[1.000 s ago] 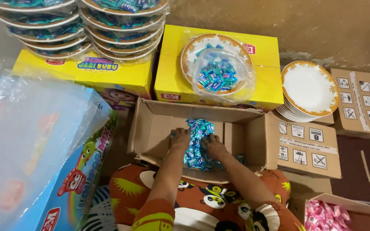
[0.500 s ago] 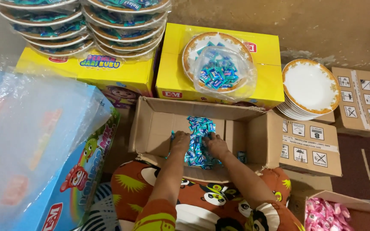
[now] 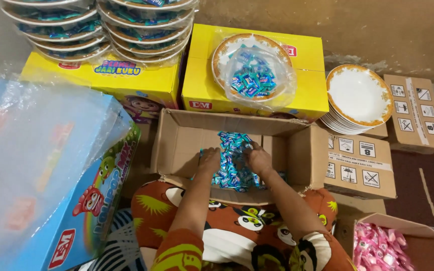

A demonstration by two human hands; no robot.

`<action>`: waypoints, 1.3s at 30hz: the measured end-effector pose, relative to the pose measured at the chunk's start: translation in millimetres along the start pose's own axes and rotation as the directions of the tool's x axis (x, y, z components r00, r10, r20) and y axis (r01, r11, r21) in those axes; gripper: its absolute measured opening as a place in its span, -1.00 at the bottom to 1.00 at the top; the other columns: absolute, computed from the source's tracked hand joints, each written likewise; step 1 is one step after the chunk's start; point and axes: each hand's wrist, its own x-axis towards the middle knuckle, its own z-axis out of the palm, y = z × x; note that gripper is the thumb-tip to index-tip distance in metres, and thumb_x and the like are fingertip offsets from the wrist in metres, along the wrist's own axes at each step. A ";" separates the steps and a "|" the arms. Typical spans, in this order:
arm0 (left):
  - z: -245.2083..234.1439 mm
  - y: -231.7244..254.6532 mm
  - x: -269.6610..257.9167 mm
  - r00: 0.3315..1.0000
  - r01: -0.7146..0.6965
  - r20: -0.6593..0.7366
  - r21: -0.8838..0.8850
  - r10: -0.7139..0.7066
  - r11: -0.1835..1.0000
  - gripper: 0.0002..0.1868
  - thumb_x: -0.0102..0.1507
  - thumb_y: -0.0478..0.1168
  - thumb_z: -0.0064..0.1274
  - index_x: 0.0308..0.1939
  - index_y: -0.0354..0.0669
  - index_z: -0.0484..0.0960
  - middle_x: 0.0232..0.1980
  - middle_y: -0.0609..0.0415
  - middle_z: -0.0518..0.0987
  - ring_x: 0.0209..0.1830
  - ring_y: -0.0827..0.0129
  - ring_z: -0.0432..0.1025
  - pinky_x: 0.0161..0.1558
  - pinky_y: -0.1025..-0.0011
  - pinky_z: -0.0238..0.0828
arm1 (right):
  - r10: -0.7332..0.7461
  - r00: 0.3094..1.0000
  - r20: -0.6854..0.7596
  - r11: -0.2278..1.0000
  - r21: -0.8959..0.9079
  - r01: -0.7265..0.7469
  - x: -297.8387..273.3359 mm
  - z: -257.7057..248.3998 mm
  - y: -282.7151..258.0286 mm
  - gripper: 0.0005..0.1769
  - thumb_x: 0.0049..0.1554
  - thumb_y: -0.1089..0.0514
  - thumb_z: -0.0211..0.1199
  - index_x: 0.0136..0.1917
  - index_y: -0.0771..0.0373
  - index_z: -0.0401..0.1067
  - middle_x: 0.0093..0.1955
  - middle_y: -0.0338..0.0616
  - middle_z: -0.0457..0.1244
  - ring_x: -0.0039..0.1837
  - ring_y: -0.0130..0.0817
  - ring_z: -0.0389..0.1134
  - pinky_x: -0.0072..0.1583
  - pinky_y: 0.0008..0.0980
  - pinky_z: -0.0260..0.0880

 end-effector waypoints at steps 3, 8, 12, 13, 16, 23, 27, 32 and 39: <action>-5.7 -5.7 10.6 1.000 0.017 0.019 0.215 -0.022 0.977 -0.40 0.17 -0.37 0.10 0.33 -0.25 0.46 0.11 -0.32 0.57 0.21 -0.29 0.44 0.14 -0.14 0.45 | 0.009 1.000 -0.009 0.990 0.139 -0.007 3.1 -14.4 10.4 -0.64 0.19 -0.24 0.03 0.08 -0.17 0.54 0.17 -0.13 0.36 0.15 0.07 0.46 0.22 -0.02 0.49; -67.7 17.5 -6.5 0.994 -0.091 -0.071 -0.032 0.088 0.995 -0.54 0.16 -0.39 0.08 0.17 -0.18 0.60 0.06 -0.28 0.64 0.19 -0.19 0.51 0.18 -0.08 0.46 | -0.010 0.995 -0.098 0.945 0.324 0.042 -42.8 -117.8 -10.7 -0.73 0.23 -0.16 0.00 -0.05 -0.06 0.44 -0.10 0.01 0.39 0.06 0.16 0.44 0.14 0.13 0.41; -185.0 94.3 -81.2 0.954 -0.248 -0.237 -0.291 0.182 0.924 -0.61 0.23 -0.45 0.01 0.14 -0.28 0.64 0.06 -0.39 0.64 0.22 -0.29 0.46 0.22 -0.15 0.41 | -0.098 0.902 -0.421 0.889 0.371 0.269 -77.3 -211.0 -19.1 -0.77 0.27 0.08 0.11 -0.22 0.15 0.35 -0.35 0.12 0.23 -0.18 0.11 0.37 -0.08 -0.07 0.36; -204.1 110.5 -90.3 0.954 -0.250 -0.238 -0.291 0.183 0.924 -0.61 0.23 -0.45 0.01 0.14 -0.28 0.64 0.06 -0.39 0.64 0.22 -0.29 0.46 0.22 -0.15 0.41 | -0.098 0.901 -0.422 0.889 0.369 0.270 -78.2 -231.3 -25.7 -0.77 0.27 0.08 0.11 -0.22 0.15 0.35 -0.35 0.12 0.23 -0.18 0.11 0.37 -0.08 -0.07 0.36; -252.3 154.7 -104.6 0.864 -0.395 -0.413 -0.200 0.288 0.896 -0.62 0.21 -0.40 0.00 0.11 -0.15 0.62 0.00 -0.37 0.64 0.11 -0.38 0.49 0.15 -0.23 0.40 | -0.140 0.839 -0.526 0.930 0.221 0.294 -66.7 -279.2 -40.0 -0.73 0.33 0.06 0.08 -0.18 0.19 0.38 -0.34 0.14 0.26 -0.15 0.21 0.38 -0.08 0.02 0.35; -262.8 196.9 13.0 0.740 -0.396 -0.555 0.099 0.381 0.913 -0.64 0.17 -0.43 0.00 0.03 -0.07 0.56 -0.07 -0.19 0.63 0.01 -0.21 0.57 0.06 -0.12 0.52 | -0.030 0.859 -0.511 0.997 -0.082 -0.014 18.4 -305.1 -54.1 -0.62 0.23 -0.12 0.07 -0.10 0.16 0.56 -0.22 0.04 0.36 -0.11 0.22 0.46 -0.06 0.17 0.47; -255.5 197.5 10.4 0.703 -0.343 -0.625 0.120 0.340 0.932 -0.48 0.16 -0.50 -0.03 0.18 -0.05 0.53 0.04 -0.17 0.57 0.07 -0.17 0.55 0.05 -0.06 0.55 | -0.056 0.811 -0.583 0.998 -0.030 0.048 20.4 -308.1 -44.3 -0.73 0.25 0.02 0.11 -0.04 0.15 0.57 -0.24 -0.04 0.36 -0.14 0.15 0.47 -0.05 0.10 0.49; -209.3 146.1 -74.2 0.565 -0.454 -0.788 -0.049 0.245 0.890 -0.72 0.21 -0.45 -0.01 -0.03 -0.10 0.55 -0.13 -0.13 0.54 -0.05 -0.19 0.53 -0.05 -0.11 0.51 | -0.051 0.843 -0.536 0.937 0.266 0.226 -47.5 -266.8 -36.5 -0.80 0.26 0.03 0.17 0.00 0.13 0.55 -0.18 -0.01 0.39 -0.03 0.10 0.46 0.00 0.01 0.45; -17.9 16.3 25.8 0.985 -0.008 0.168 0.314 -0.048 0.949 -0.45 0.24 -0.05 -0.09 0.35 0.31 0.45 0.38 -0.16 0.42 0.33 -0.18 0.39 0.29 -0.29 0.13 | -0.159 0.884 0.439 0.987 0.061 0.147 -17.7 -76.7 -14.3 -0.58 0.17 -0.10 0.14 0.23 0.02 0.53 0.21 0.08 0.39 0.30 0.17 0.39 0.30 0.08 0.41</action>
